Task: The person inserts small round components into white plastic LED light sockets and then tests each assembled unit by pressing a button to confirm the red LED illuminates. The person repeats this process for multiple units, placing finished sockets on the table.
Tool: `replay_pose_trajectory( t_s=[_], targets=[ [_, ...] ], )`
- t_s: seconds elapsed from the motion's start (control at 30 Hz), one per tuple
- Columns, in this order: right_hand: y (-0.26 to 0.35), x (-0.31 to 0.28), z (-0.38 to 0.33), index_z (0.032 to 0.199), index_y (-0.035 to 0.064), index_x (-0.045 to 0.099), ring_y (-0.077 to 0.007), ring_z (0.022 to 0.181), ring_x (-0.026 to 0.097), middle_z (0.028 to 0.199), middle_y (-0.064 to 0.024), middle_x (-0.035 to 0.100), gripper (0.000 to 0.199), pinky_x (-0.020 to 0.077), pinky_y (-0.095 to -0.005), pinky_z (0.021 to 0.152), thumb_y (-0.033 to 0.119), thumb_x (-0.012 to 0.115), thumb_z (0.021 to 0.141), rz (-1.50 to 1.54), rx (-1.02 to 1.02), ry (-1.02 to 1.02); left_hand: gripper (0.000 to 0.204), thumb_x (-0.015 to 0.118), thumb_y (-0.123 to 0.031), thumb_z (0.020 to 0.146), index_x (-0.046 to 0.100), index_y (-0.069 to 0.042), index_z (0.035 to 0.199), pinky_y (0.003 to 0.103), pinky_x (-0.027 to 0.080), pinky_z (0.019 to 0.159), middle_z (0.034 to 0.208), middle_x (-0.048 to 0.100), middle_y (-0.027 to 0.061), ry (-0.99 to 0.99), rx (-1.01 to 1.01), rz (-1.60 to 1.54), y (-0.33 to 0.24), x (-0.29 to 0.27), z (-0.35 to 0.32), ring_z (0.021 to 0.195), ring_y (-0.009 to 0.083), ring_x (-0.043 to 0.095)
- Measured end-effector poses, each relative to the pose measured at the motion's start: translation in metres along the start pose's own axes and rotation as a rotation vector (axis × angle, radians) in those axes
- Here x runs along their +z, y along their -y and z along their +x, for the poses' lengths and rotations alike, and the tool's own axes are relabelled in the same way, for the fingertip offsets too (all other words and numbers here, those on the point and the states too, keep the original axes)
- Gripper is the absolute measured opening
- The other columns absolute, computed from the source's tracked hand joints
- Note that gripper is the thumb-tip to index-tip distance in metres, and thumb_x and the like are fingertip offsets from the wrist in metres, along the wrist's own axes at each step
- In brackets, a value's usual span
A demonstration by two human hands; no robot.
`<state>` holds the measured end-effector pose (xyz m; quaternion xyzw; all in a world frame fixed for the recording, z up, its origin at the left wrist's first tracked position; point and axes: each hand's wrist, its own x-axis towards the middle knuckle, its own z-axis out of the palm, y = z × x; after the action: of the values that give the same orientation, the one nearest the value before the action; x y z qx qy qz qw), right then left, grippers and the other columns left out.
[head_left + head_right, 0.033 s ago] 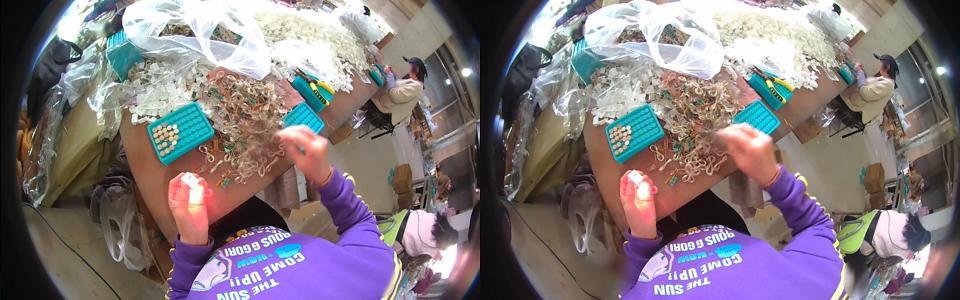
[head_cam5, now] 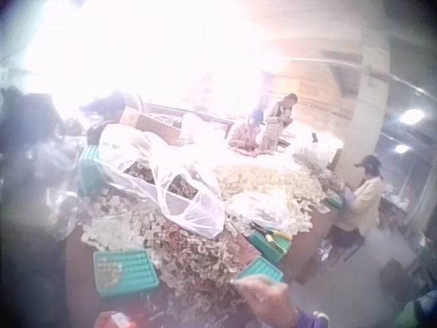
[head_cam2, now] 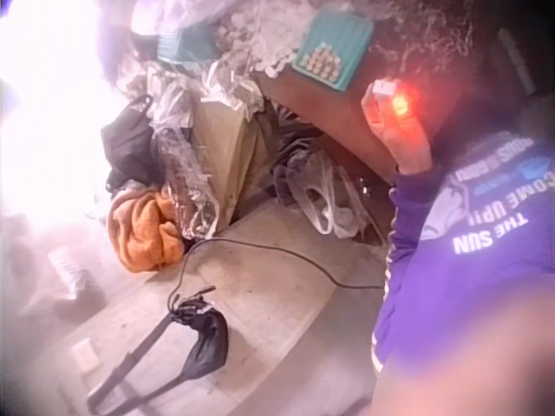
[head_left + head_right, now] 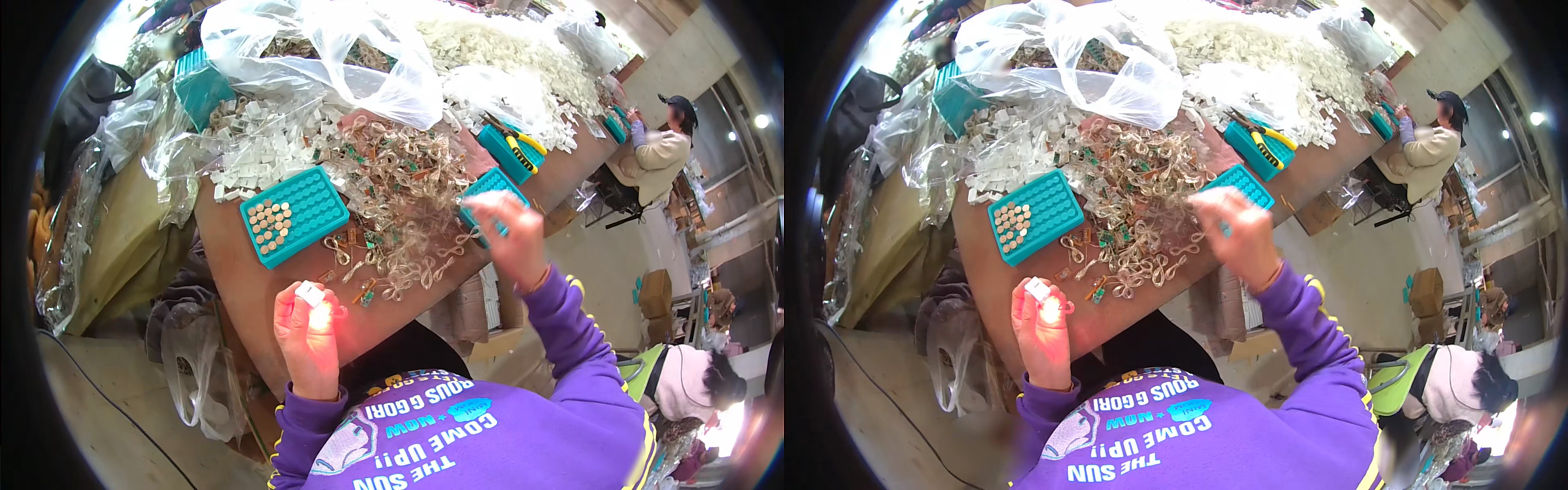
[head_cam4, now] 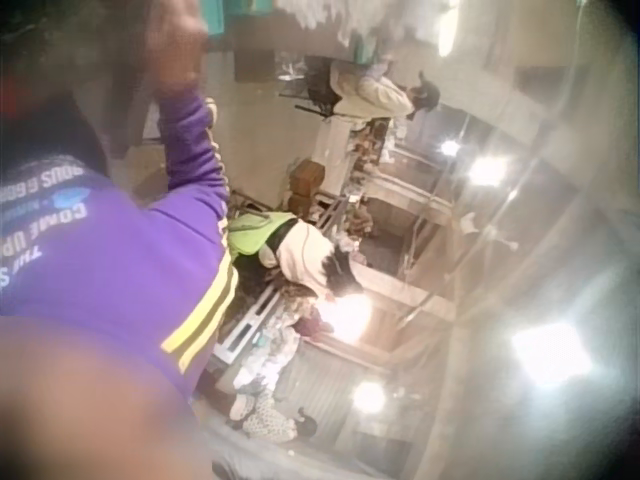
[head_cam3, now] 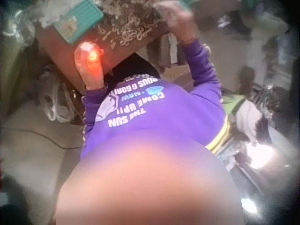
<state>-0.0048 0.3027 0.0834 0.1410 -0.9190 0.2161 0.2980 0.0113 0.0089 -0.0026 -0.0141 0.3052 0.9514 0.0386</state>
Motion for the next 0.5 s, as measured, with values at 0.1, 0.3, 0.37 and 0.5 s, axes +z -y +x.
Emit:
replay_pose_trajectory(
  t_s=[0.1, 0.3, 0.37, 0.5],
  targets=[
    [-0.064, -0.005, 0.023, 0.100, 0.0052, 0.071, -0.0248, 0.078, 0.068, 0.094, -0.0125, 0.070, 0.016, 0.0547, -0.0318, 0.071, 0.006, 0.065, 0.085, -0.042, 0.189, -0.001, 0.028, 0.057, -0.020, 0.098, 0.052, -0.005, 0.122, 0.031, 0.049, 0.072, 0.108, 0.060, 0.0087, -0.030, 0.001, 0.007, 0.002, 0.001, 0.001, 0.094, 0.0190, 0.060],
    [-0.159, 0.021, 0.059, 0.100, 0.0051, 0.072, -0.0253, 0.083, 0.069, 0.096, -0.0131, 0.071, 0.019, 0.0540, -0.0335, 0.076, 0.009, 0.066, 0.083, -0.023, 0.271, 0.180, 0.026, 0.057, -0.019, 0.098, 0.052, -0.006, 0.120, 0.032, 0.049, 0.072, 0.106, 0.060, 0.0077, -0.022, -0.007, 0.107, 0.000, 0.003, -0.003, 0.095, 0.0188, 0.060],
    [-0.173, 0.030, 0.065, 0.101, 0.0053, 0.072, -0.0253, 0.083, 0.069, 0.096, -0.0129, 0.071, 0.020, 0.0539, -0.0338, 0.077, 0.010, 0.066, 0.082, -0.084, 0.245, 0.276, 0.026, 0.057, -0.019, 0.098, 0.052, -0.007, 0.120, 0.033, 0.050, 0.072, 0.106, 0.060, 0.0075, -0.011, -0.029, 0.044, -0.001, 0.005, -0.002, 0.096, 0.0189, 0.060],
    [-0.185, 0.046, 0.074, 0.100, 0.0057, 0.072, -0.0220, 0.080, 0.068, 0.090, -0.0108, 0.069, 0.020, 0.0536, -0.0307, 0.074, 0.008, 0.071, 0.081, 0.004, 0.301, 0.458, 0.024, 0.060, -0.016, 0.097, 0.054, -0.004, 0.116, 0.036, 0.054, 0.074, 0.104, 0.064, 0.0100, -0.071, -0.028, 0.028, 0.000, 0.007, -0.001, 0.095, 0.0231, 0.064]
  ],
)
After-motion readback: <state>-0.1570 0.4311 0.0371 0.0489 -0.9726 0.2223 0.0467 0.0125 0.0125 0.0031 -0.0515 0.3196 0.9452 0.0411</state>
